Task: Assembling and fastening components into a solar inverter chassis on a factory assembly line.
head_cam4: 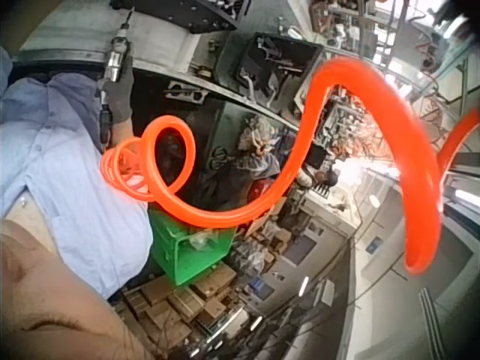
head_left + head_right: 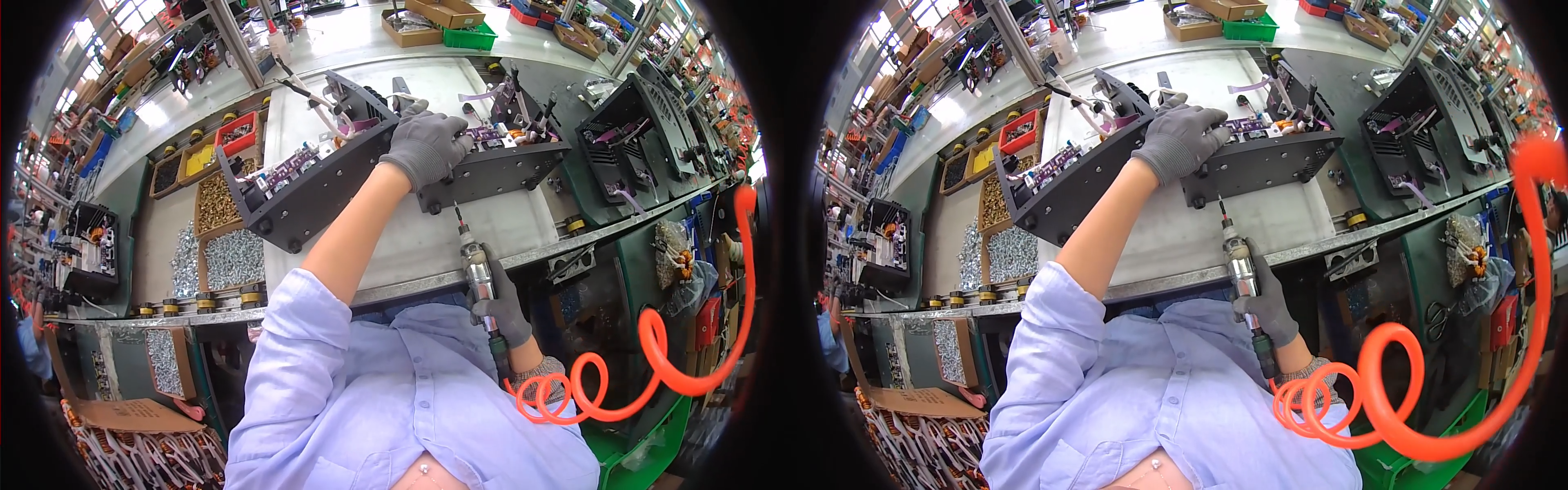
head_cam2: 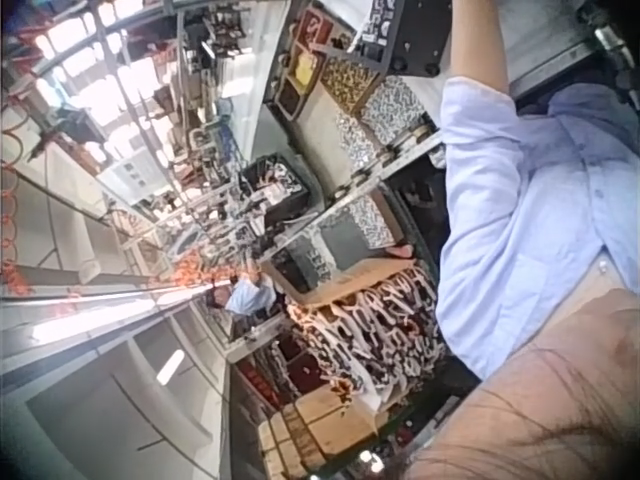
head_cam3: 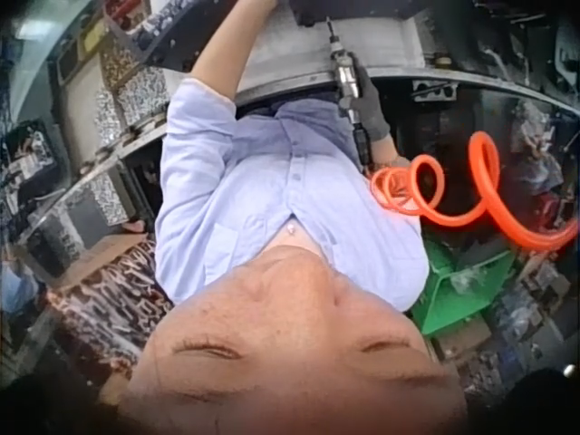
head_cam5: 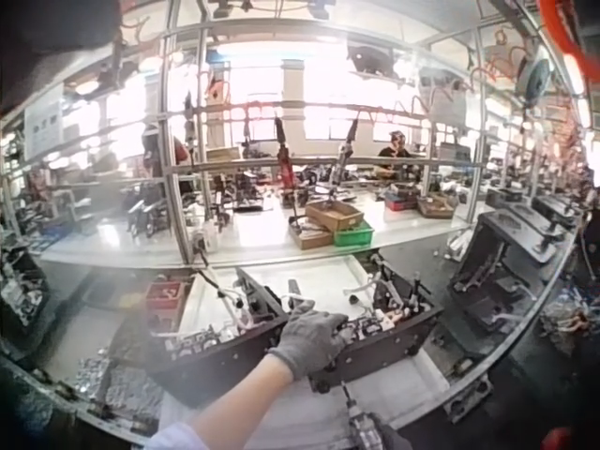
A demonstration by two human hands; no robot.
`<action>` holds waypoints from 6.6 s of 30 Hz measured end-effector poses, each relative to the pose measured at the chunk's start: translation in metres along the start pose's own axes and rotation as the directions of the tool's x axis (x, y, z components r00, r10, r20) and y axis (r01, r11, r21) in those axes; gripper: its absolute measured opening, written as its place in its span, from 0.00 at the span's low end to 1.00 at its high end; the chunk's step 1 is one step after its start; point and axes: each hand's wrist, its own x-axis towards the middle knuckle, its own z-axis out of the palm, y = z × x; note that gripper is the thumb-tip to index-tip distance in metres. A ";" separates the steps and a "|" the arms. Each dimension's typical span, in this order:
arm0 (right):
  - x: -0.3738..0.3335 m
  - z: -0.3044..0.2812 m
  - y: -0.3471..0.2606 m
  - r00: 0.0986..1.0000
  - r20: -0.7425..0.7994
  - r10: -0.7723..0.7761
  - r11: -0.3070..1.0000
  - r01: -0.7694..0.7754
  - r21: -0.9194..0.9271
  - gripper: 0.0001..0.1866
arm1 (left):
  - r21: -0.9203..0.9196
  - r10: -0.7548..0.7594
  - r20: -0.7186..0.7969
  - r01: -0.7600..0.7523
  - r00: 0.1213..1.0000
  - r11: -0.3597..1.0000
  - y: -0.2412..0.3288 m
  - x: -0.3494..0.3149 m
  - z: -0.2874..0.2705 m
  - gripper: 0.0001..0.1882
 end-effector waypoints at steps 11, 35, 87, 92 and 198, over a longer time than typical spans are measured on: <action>0.003 0.000 0.005 1.000 -0.011 -0.014 1.000 0.014 -0.002 0.57 | -0.004 0.004 -0.001 -0.004 1.000 1.000 -0.002 0.000 -0.001 0.22; 0.013 0.007 0.001 0.999 -0.053 0.013 0.999 -0.015 -0.040 0.56 | -0.012 0.013 -0.043 -0.014 0.999 1.000 0.001 -0.001 0.001 0.19; 0.131 0.041 -0.149 0.150 0.975 -0.165 -0.656 0.721 -0.223 0.28 | 0.172 -0.161 -0.833 0.525 0.529 0.834 -0.140 -0.277 -0.090 0.15; 0.151 -0.093 -0.145 0.462 0.618 -0.636 -0.540 0.307 -0.784 0.24 | -0.072 -0.407 -0.794 0.594 0.452 0.801 -0.072 -0.245 -0.075 0.14; 0.073 0.100 -0.197 0.465 0.020 -0.885 0.459 0.866 0.200 0.27 | -0.907 -0.397 0.381 0.420 0.835 0.013 -0.108 -0.122 -0.102 0.13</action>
